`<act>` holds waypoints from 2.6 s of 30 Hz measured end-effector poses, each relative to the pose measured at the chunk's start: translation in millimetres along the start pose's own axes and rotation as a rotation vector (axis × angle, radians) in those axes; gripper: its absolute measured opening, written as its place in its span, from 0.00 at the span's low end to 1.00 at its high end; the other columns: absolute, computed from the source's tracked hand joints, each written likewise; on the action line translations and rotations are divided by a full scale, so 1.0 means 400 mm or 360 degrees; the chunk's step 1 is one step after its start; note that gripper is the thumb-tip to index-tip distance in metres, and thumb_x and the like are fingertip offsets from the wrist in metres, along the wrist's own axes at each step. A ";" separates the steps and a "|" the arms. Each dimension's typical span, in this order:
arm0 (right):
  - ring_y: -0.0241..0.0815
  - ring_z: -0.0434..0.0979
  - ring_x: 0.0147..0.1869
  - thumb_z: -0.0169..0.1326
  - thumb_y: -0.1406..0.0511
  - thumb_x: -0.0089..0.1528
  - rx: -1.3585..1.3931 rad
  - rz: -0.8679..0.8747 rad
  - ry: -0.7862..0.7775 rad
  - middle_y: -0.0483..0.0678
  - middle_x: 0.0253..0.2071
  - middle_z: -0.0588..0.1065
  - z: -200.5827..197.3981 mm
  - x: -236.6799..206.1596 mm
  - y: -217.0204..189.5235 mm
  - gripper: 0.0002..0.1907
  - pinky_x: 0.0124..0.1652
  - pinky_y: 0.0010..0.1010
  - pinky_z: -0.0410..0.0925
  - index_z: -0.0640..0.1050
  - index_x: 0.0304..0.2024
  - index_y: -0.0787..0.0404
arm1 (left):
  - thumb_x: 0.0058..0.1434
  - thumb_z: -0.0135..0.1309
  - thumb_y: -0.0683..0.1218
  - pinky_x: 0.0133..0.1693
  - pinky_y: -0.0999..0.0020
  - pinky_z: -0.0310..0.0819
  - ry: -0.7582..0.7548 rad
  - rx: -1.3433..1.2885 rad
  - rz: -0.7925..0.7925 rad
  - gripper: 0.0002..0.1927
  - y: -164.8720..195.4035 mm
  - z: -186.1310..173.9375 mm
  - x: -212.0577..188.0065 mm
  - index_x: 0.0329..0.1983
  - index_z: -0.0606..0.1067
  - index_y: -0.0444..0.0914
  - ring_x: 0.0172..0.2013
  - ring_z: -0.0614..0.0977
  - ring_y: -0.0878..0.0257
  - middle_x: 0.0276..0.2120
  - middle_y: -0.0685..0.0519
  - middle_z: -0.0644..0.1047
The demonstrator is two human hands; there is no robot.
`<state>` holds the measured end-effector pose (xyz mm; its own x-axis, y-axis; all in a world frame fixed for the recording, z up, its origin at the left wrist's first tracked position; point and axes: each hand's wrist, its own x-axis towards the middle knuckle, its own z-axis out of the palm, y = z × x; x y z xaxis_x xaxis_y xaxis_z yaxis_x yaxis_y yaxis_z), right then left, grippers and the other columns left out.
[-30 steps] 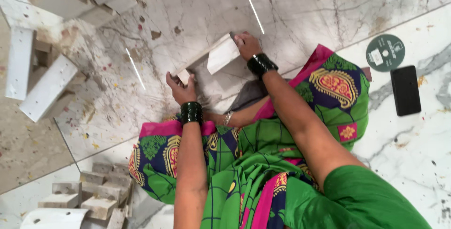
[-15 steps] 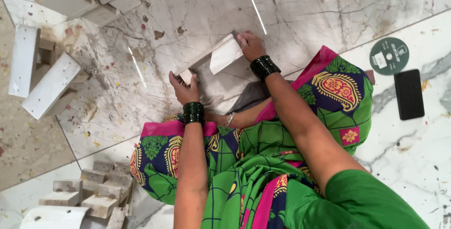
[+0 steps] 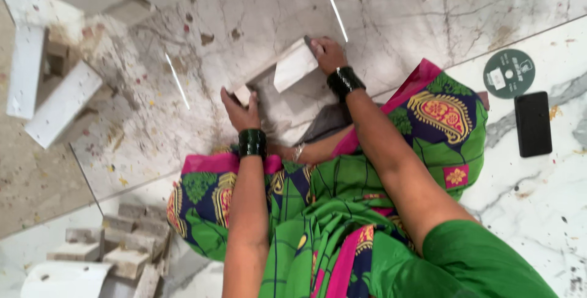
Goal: The person sits on the floor sanding white foam pieces with a sanding block, rubbing the surfaces and edges of each piece and setting finished pieces aside with others on the floor.
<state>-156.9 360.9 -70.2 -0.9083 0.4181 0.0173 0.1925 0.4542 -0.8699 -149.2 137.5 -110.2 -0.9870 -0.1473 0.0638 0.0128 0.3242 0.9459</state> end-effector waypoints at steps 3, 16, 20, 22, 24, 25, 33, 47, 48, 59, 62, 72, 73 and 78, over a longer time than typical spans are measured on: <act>0.56 0.80 0.47 0.55 0.60 0.68 -0.0136 -0.0031 0.0049 0.56 0.43 0.79 0.001 0.000 -0.004 0.13 0.48 0.40 0.71 0.83 0.46 0.61 | 0.61 0.68 0.43 0.65 0.58 0.68 -0.0006 0.0089 0.0042 0.46 -0.002 0.002 0.005 0.75 0.53 0.32 0.65 0.74 0.48 0.66 0.35 0.68; 0.48 0.74 0.51 0.60 0.66 0.61 -0.0773 -0.0993 -0.0189 0.45 0.49 0.76 0.086 -0.099 -0.015 0.14 0.46 0.39 0.71 0.82 0.50 0.56 | 0.54 0.71 0.54 0.57 0.58 0.73 -0.0047 0.0282 -0.0110 0.48 -0.019 0.001 -0.007 0.71 0.59 0.33 0.56 0.79 0.46 0.59 0.36 0.75; 0.47 0.74 0.51 0.60 0.64 0.62 -0.0815 -0.0824 0.0127 0.45 0.46 0.74 0.054 -0.072 0.002 0.14 0.48 0.39 0.71 0.82 0.50 0.54 | 0.54 0.72 0.54 0.58 0.58 0.73 -0.0113 0.0225 -0.0034 0.48 -0.040 -0.004 -0.012 0.70 0.60 0.33 0.56 0.80 0.45 0.57 0.35 0.75; 0.48 0.73 0.51 0.60 0.64 0.61 -0.0839 -0.0759 0.0200 0.45 0.46 0.74 0.047 -0.070 0.007 0.15 0.47 0.41 0.69 0.83 0.51 0.54 | 0.53 0.73 0.54 0.58 0.57 0.71 -0.0085 0.0284 -0.0006 0.47 -0.047 -0.005 -0.013 0.69 0.61 0.32 0.57 0.78 0.44 0.58 0.35 0.75; 0.49 0.73 0.52 0.60 0.65 0.61 -0.0819 -0.0775 0.0175 0.45 0.48 0.74 0.050 -0.078 0.008 0.15 0.48 0.41 0.69 0.82 0.51 0.55 | 0.53 0.73 0.54 0.59 0.57 0.70 -0.0064 0.0306 0.0033 0.47 -0.049 0.000 -0.011 0.69 0.61 0.32 0.58 0.78 0.42 0.58 0.34 0.74; 0.49 0.73 0.53 0.60 0.65 0.61 -0.0783 -0.0818 0.0103 0.46 0.49 0.74 0.060 -0.089 0.007 0.15 0.49 0.40 0.69 0.82 0.52 0.55 | 0.53 0.73 0.53 0.59 0.57 0.70 -0.0056 0.0308 0.0049 0.48 -0.049 0.000 -0.010 0.69 0.61 0.32 0.58 0.77 0.42 0.59 0.34 0.74; 0.48 0.72 0.54 0.61 0.64 0.60 -0.0765 -0.0694 0.0242 0.46 0.49 0.74 0.039 -0.061 0.017 0.14 0.51 0.41 0.69 0.83 0.49 0.54 | 0.52 0.72 0.54 0.58 0.57 0.71 -0.0090 0.0294 -0.0031 0.48 -0.043 -0.002 -0.014 0.69 0.61 0.33 0.57 0.78 0.43 0.57 0.35 0.75; 0.50 0.72 0.51 0.59 0.65 0.61 -0.0771 -0.0445 0.0271 0.46 0.47 0.75 0.028 -0.050 0.037 0.15 0.48 0.39 0.70 0.82 0.51 0.57 | 0.54 0.72 0.52 0.59 0.57 0.72 -0.0110 0.0271 -0.0009 0.48 -0.046 0.004 -0.022 0.71 0.59 0.33 0.59 0.77 0.43 0.61 0.34 0.73; 0.50 0.73 0.51 0.58 0.65 0.62 -0.0795 -0.0498 0.0264 0.47 0.48 0.75 0.028 -0.052 0.035 0.13 0.48 0.39 0.70 0.83 0.50 0.57 | 0.54 0.72 0.52 0.59 0.57 0.71 -0.0109 0.0275 -0.0028 0.49 -0.045 0.006 -0.020 0.71 0.59 0.33 0.59 0.77 0.43 0.61 0.34 0.72; 0.48 0.75 0.51 0.60 0.66 0.62 -0.0729 -0.0558 0.0284 0.49 0.50 0.74 0.039 -0.061 0.029 0.14 0.47 0.39 0.71 0.83 0.51 0.54 | 0.55 0.72 0.51 0.61 0.57 0.68 -0.0143 0.0318 0.0033 0.50 -0.040 0.003 -0.020 0.73 0.56 0.33 0.62 0.74 0.41 0.63 0.32 0.70; 0.50 0.74 0.52 0.61 0.65 0.60 -0.0839 -0.0515 0.0289 0.44 0.48 0.75 0.028 -0.060 0.032 0.13 0.49 0.39 0.70 0.82 0.48 0.55 | 0.55 0.71 0.51 0.61 0.58 0.69 -0.0137 0.0259 -0.0010 0.52 -0.045 0.010 -0.017 0.75 0.54 0.34 0.62 0.74 0.42 0.64 0.33 0.70; 0.47 0.73 0.54 0.57 0.66 0.65 -0.0835 -0.0600 0.0258 0.45 0.49 0.75 0.038 -0.059 0.029 0.11 0.50 0.38 0.71 0.83 0.49 0.51 | 0.55 0.71 0.49 0.55 0.62 0.78 -0.0198 0.0109 -0.0121 0.52 -0.048 0.012 -0.020 0.76 0.53 0.35 0.59 0.78 0.48 0.64 0.36 0.69; 0.48 0.73 0.53 0.57 0.65 0.64 -0.0822 -0.0500 0.0266 0.45 0.49 0.75 0.026 -0.049 0.034 0.13 0.49 0.38 0.71 0.83 0.51 0.53 | 0.56 0.71 0.49 0.55 0.62 0.78 -0.0191 0.0079 -0.0109 0.52 -0.049 0.014 -0.019 0.76 0.53 0.35 0.59 0.78 0.49 0.64 0.36 0.69; 0.48 0.74 0.54 0.55 0.67 0.64 -0.0860 -0.0845 0.0112 0.45 0.51 0.75 0.085 -0.099 0.028 0.14 0.49 0.38 0.71 0.83 0.52 0.51 | 0.54 0.72 0.50 0.56 0.60 0.76 -0.0167 0.0179 -0.0095 0.57 -0.048 0.019 -0.012 0.78 0.48 0.38 0.59 0.78 0.46 0.64 0.35 0.71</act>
<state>-131.3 322.6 -97.3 -0.9072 0.0767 0.4136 -0.0923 0.9230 -0.3736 -146.0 139.2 -131.1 -0.9969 -0.0727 -0.0303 -0.0583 0.4213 0.9050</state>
